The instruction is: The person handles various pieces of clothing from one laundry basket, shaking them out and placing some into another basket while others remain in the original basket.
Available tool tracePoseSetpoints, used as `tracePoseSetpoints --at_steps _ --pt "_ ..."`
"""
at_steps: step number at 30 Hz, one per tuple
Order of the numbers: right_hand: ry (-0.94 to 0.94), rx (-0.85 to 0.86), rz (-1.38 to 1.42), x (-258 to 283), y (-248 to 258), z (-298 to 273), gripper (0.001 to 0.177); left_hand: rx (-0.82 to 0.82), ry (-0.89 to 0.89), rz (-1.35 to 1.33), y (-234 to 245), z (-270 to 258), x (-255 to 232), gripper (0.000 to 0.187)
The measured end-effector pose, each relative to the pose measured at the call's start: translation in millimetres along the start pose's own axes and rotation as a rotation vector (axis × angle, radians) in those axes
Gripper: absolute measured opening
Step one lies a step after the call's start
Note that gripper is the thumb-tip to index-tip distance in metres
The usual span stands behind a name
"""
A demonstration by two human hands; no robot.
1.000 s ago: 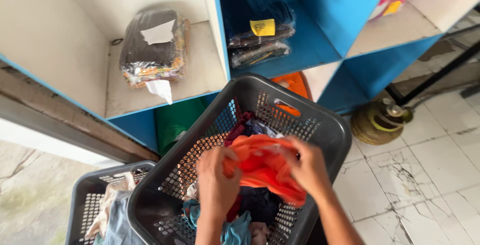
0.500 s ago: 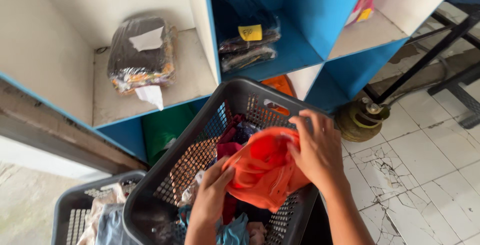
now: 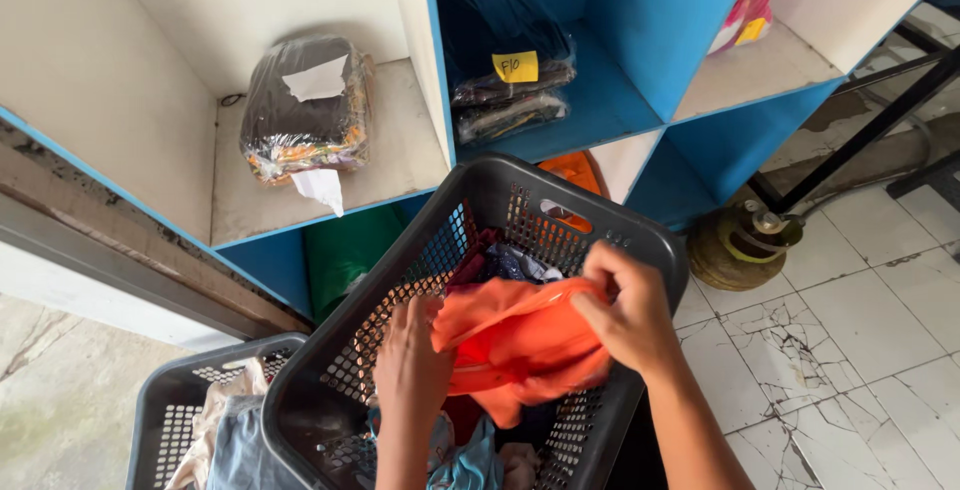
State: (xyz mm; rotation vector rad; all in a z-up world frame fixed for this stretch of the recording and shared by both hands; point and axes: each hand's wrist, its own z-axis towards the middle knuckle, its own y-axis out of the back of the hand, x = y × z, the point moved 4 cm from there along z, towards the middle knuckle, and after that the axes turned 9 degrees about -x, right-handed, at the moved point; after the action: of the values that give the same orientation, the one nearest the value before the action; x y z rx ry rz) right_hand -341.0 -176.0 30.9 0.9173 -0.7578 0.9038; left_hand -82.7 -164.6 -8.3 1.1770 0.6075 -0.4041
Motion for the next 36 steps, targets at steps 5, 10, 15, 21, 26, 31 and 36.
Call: tracePoseSetpoints --at_steps 5,10,15,21,26,31,36 --pt "0.121 -0.173 -0.232 8.1 11.8 7.9 0.027 0.394 0.225 -0.633 -31.1 -7.6 6.1 0.033" --pt "0.405 -0.055 -0.311 38.2 -0.8 -15.6 0.036 0.7 0.571 -1.633 -53.4 -5.6 -16.4 0.025" --pt "0.152 -0.047 -0.17 27.8 -16.1 -45.4 0.025 0.691 0.612 -1.701 -56.4 0.8 -37.8 0.035" --pt "-0.33 0.287 -0.012 -11.8 -41.9 -50.2 0.045 0.737 0.591 -1.805 -55.0 -4.7 -49.0 0.051" --pt "-0.204 0.461 0.352 -20.1 -48.2 -54.7 0.043 0.685 0.621 -1.685 -36.9 -8.3 -46.3 0.063" --pt "-0.268 0.591 0.589 -35.7 -51.4 -62.7 0.023 0.685 0.361 -1.474 -24.8 -11.8 -51.9 0.078" --pt "-0.428 0.175 0.454 -57.6 -28.0 -41.9 0.022 0.476 0.204 -0.669 -34.7 -9.7 -12.2 0.058"
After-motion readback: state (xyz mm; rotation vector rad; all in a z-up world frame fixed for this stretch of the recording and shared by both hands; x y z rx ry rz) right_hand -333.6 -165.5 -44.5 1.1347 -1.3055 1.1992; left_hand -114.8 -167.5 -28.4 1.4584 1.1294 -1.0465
